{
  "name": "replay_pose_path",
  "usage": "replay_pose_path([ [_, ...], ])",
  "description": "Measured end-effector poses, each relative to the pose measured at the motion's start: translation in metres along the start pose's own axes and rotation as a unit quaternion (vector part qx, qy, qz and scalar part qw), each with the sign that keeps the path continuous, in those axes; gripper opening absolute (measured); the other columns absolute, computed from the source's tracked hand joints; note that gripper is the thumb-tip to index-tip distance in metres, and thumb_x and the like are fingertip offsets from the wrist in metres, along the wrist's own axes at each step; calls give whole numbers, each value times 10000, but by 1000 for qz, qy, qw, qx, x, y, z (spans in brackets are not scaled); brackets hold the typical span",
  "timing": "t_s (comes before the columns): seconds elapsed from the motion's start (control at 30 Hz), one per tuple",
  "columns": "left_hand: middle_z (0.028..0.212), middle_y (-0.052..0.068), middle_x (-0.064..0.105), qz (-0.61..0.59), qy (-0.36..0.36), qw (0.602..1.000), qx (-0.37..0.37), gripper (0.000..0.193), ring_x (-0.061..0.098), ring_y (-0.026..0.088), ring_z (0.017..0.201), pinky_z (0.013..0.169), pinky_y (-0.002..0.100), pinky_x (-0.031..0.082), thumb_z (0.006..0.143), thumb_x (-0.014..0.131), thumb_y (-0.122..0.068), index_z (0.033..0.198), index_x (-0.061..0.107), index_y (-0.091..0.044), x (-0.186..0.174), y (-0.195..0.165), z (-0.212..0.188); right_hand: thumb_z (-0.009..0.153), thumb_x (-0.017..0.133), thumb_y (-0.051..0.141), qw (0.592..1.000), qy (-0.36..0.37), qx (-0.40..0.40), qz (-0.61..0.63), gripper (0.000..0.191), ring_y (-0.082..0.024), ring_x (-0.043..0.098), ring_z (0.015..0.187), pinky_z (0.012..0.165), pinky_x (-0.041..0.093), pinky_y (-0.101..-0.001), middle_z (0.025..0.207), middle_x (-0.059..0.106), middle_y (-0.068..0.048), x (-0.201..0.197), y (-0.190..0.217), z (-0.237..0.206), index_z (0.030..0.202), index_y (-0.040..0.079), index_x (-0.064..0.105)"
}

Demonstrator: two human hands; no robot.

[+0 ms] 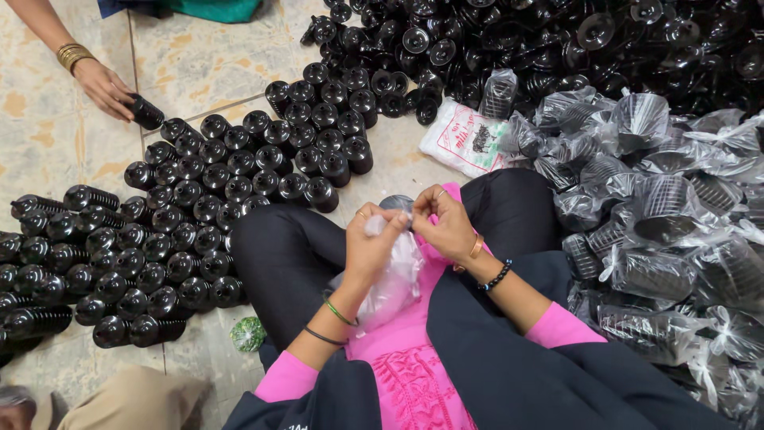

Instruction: The person sits on the floor and packs black plastic cups into clear plastic bags one at a time, twisting and tying each bag closed and setting filled bags with a pile of finished bags beside them.

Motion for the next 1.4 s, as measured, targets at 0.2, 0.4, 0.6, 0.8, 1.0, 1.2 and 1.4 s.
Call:
replay_pose_path([
  [0.2, 855, 46, 711, -128, -33, 987, -90, 186, 638, 79, 741, 673, 254, 537, 886, 776, -84, 859, 594, -59, -2, 9, 8, 911, 691, 55, 999, 43, 17, 3, 244, -48, 618, 841, 763, 536, -224, 968, 669, -12, 4, 12, -4, 1134, -22, 626],
  [0.4, 903, 45, 731, 12, -29, 999, 21, 159, 630, 58, 798, 721, 236, 535, 919, 774, -94, 871, 631, -43, -1, -3, 0, 908, 707, 102, 995, 14, 84, -45, 137, -52, 610, 701, 631, 524, -243, 816, 685, -11, 5, 8, -3, 962, -22, 685],
  [0.6, 905, 60, 746, 151, -16, 976, 154, 139, 658, 94, 838, 771, 272, 540, 922, 778, -72, 876, 654, -31, 1, -6, -6, 890, 707, 85, 998, 12, 21, -53, 95, -45, 603, 732, 666, 512, -233, 791, 676, 5, 0, 1, 0, 876, -5, 676],
  [0.8, 875, 50, 721, -143, 64, 981, -114, 145, 668, 101, 801, 745, 269, 564, 900, 735, -67, 884, 591, -70, -13, 20, 12, 887, 716, 79, 996, 19, -16, -84, 92, -58, 599, 746, 683, 506, -235, 791, 667, -11, 7, 9, -6, 884, -3, 673],
  [1.0, 870, 97, 714, -260, 65, 940, -210, 155, 687, 163, 724, 640, 303, 572, 919, 732, -86, 901, 584, -43, -15, 25, 17, 879, 749, 100, 987, -5, -34, -155, 143, -100, 638, 751, 691, 524, -270, 834, 715, -52, 12, 35, -3, 945, -11, 688],
  [1.2, 835, 65, 689, -175, 2, 976, -131, 183, 658, 118, 711, 624, 278, 561, 930, 750, -99, 903, 574, -57, -13, 23, 12, 871, 751, 71, 973, 20, -150, -176, 236, -209, 714, 883, 791, 566, -325, 988, 723, -112, 12, 66, -8, 1078, -25, 691],
  [1.4, 797, 48, 637, -19, -10, 997, -81, 188, 533, 102, 667, 559, 268, 422, 928, 786, -92, 884, 607, -56, -14, 16, 9, 892, 746, 62, 955, -2, -173, -243, 99, -274, 728, 854, 772, 562, -347, 925, 741, -129, 6, 68, -6, 967, -1, 729],
])
Point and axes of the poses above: each hand's wrist, its own z-axis towards the middle knuckle, its own x-axis out of the palm, y = z × x, the point moved 2 cm from there along z, towards the middle knuckle
